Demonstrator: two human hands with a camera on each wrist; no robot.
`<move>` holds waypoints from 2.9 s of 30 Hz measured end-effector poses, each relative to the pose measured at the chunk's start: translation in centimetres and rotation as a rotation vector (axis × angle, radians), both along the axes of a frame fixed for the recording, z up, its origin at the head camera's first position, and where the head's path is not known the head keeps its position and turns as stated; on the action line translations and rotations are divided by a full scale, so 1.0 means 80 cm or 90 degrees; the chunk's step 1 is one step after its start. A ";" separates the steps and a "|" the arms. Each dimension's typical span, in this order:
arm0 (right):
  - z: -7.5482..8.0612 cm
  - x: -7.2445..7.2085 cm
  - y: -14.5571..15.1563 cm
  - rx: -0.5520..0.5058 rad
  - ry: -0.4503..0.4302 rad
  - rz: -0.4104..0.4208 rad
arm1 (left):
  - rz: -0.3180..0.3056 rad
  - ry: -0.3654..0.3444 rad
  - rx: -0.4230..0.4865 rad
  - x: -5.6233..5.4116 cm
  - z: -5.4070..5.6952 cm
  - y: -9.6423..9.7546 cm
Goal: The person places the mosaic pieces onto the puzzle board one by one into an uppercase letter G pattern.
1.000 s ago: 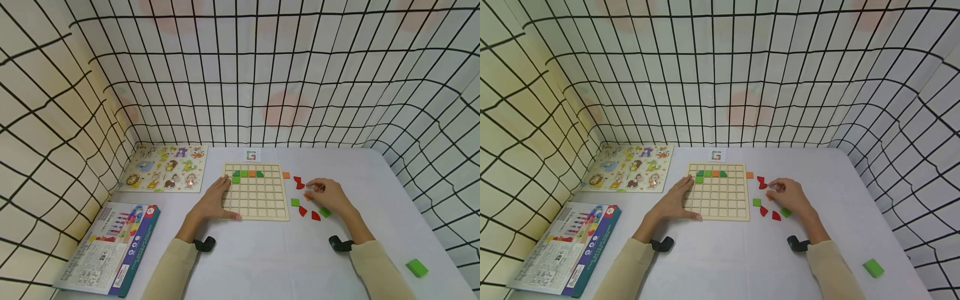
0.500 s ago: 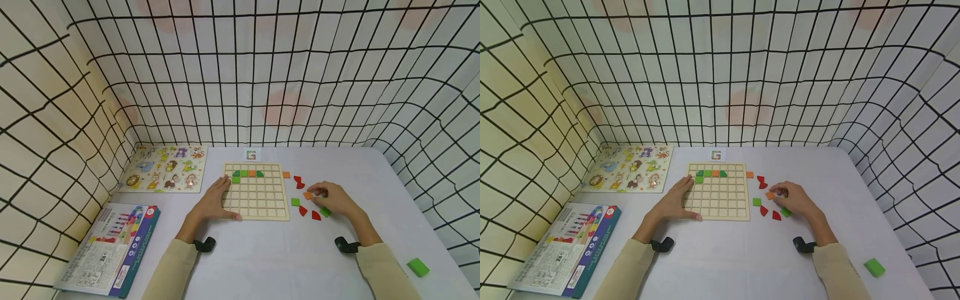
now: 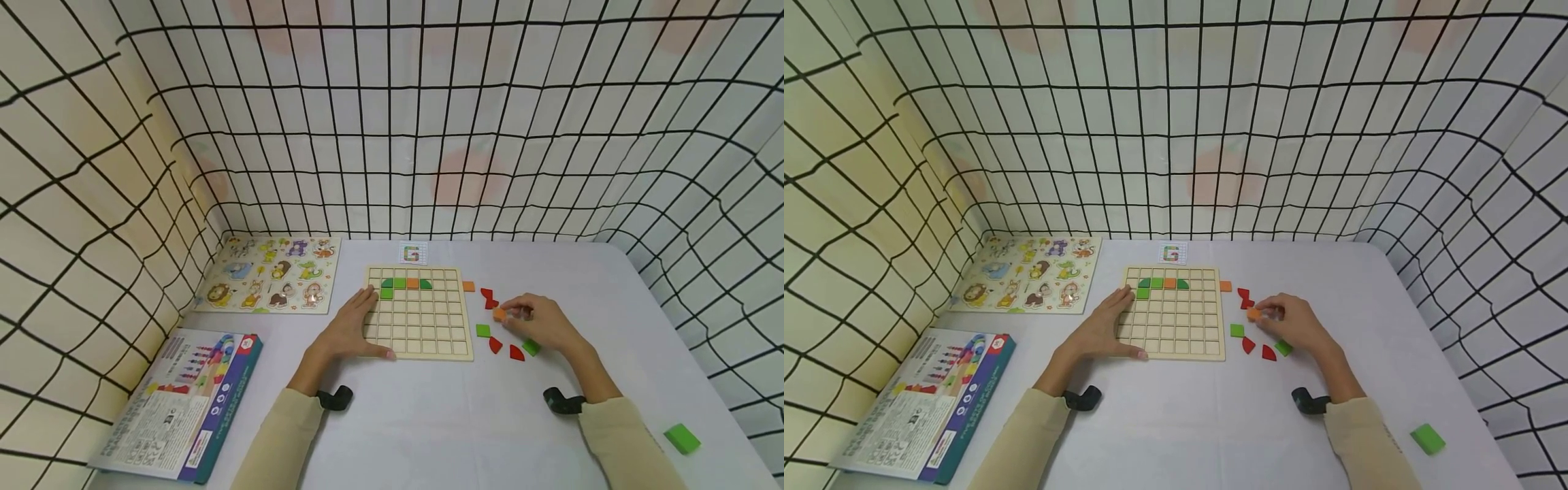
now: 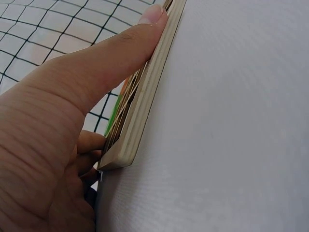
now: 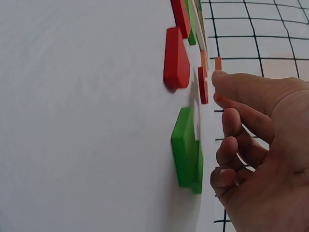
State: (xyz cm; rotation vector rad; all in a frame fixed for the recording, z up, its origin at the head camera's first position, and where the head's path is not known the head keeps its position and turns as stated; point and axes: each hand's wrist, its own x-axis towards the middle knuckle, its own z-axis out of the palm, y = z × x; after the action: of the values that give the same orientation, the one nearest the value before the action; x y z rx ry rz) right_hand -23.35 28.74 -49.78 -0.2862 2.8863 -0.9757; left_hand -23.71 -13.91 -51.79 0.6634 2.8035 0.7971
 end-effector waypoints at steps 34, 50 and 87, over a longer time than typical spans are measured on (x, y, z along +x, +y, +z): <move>0.016 -0.022 -0.137 -0.103 0.048 0.049 | 0.007 -0.012 0.006 0.002 0.003 0.001; 0.002 -0.037 -0.206 -0.134 0.032 0.097 | 0.012 -0.008 0.013 0.002 0.003 0.001; -0.003 -0.047 -0.266 -0.100 -0.015 0.101 | 0.002 -0.023 -0.001 0.002 0.008 0.000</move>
State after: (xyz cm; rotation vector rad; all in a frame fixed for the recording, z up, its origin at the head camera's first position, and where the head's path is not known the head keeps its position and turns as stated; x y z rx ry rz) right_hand -27.12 7.45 -49.99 -0.5016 2.7202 -1.1695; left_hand -23.56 -13.90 -51.16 0.6391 2.7733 0.7997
